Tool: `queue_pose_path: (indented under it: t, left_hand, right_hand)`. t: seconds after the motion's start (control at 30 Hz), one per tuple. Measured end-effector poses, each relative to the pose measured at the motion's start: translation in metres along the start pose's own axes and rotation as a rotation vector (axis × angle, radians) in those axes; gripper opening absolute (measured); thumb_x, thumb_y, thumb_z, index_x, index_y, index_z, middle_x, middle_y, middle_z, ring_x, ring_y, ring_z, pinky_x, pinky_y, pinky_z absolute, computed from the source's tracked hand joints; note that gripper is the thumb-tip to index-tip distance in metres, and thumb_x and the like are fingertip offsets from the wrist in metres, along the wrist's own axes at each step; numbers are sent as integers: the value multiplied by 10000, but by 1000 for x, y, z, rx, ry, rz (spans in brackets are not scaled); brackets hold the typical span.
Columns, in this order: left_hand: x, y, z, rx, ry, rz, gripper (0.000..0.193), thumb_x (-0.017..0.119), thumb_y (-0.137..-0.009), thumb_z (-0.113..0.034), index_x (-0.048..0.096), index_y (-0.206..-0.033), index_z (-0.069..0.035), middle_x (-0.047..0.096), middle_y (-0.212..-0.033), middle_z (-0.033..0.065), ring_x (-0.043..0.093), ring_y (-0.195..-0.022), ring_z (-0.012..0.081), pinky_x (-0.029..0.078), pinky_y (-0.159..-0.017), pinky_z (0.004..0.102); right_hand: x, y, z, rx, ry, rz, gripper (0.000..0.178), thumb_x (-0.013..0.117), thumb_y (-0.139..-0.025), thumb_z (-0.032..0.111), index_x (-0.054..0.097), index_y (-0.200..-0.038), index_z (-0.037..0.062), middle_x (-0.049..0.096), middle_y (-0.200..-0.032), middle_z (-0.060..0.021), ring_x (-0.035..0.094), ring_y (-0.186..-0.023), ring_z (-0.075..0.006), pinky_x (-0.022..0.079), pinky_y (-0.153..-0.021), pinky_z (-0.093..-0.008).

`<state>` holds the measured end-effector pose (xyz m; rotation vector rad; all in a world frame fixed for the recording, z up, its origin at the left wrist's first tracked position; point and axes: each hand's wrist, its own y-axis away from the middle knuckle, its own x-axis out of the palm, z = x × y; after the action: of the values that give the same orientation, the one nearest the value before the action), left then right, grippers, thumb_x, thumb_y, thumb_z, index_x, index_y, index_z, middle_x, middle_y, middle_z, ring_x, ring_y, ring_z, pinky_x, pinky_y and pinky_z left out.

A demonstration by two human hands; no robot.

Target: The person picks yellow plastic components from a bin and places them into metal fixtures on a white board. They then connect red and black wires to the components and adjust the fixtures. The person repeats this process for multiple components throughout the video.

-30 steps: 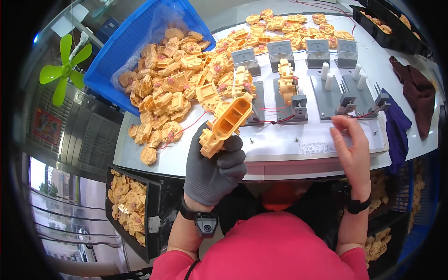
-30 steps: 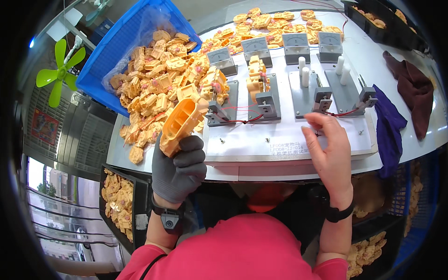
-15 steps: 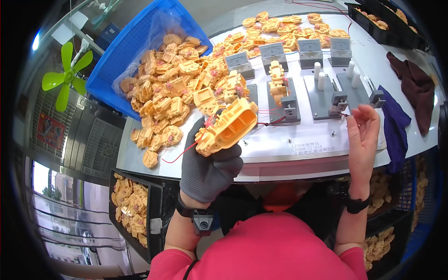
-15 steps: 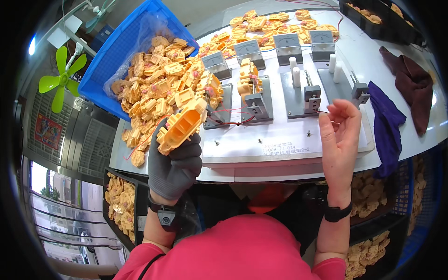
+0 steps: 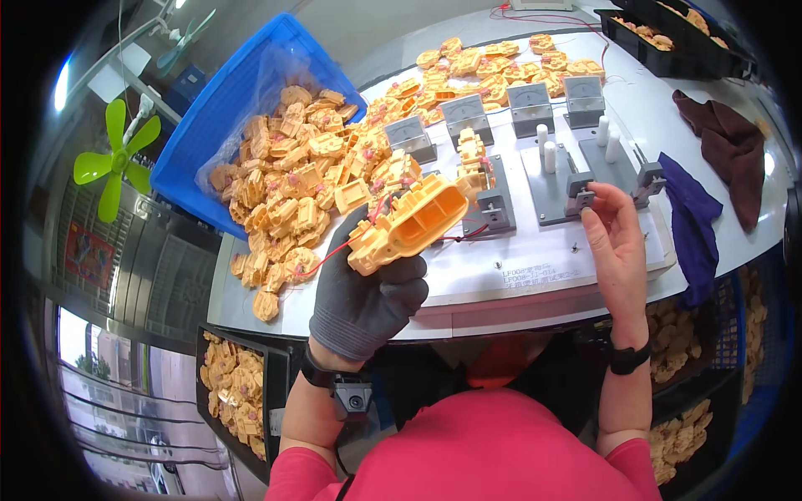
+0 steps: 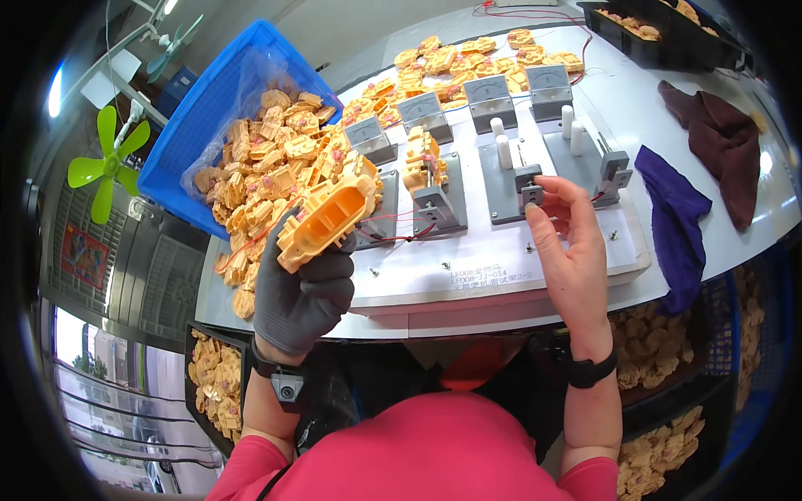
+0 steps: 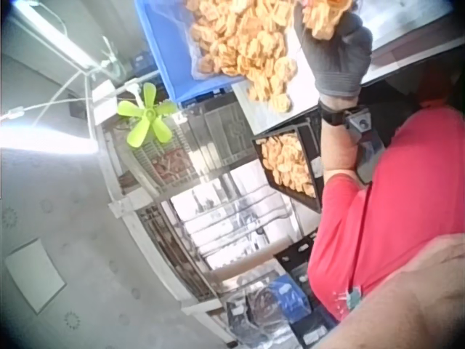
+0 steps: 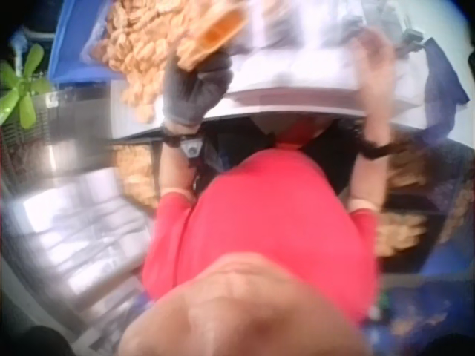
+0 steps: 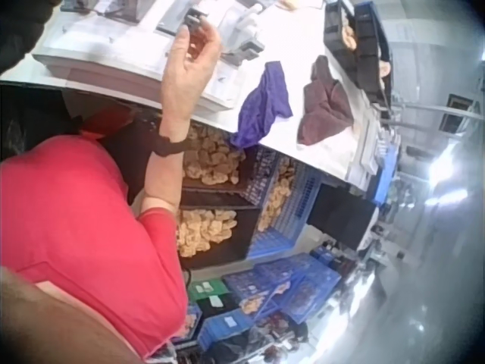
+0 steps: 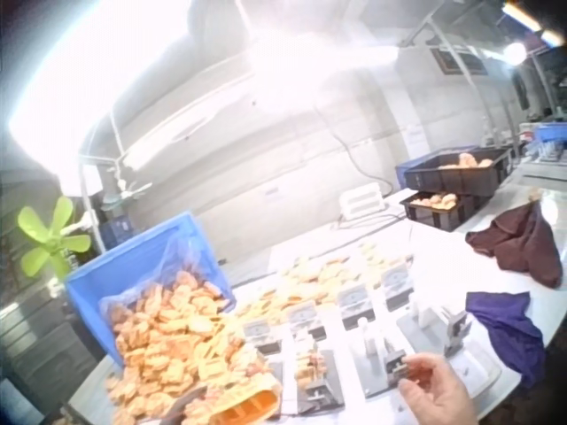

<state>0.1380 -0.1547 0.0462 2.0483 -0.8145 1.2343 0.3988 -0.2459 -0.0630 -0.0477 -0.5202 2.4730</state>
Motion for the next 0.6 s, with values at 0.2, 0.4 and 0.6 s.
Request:
queue_pose_path:
  t: [0.2,0.4,0.6]
  left_hand:
    - [13,-10,-6,3,-116,-119,479,479,-1021,-389,532,-1276,13,627,-1020,125,540,-687,76,485,-567,216]
    - [28,-31,-20,-56,-356,-163,447,490,-1022,-371,538,-1263,3,649,-1022,130,640,-808,118,551,-642,247]
    - [41,-93,-24,668,-2004,429,395,639,-943,-108,508,-1308,-31,630,-1117,134,643,-1013,223,561,-789,304]
  right_hand:
    - [0,0,4,-19,-38,35,326,634,-963,143,570,-1274,68,606,-1077,-48,595,-964,-126,475,-874,-275]
    - [-5,1,2,-9,-111,56,250,660,-949,148,598,-1172,56,632,-978,-25,605,-898,-96,481,-788,-249]
    - [-7,1,-1,-44,-132,34,198,700,-925,168,609,-1068,65,578,-861,27,550,-791,-43,430,-628,-193]
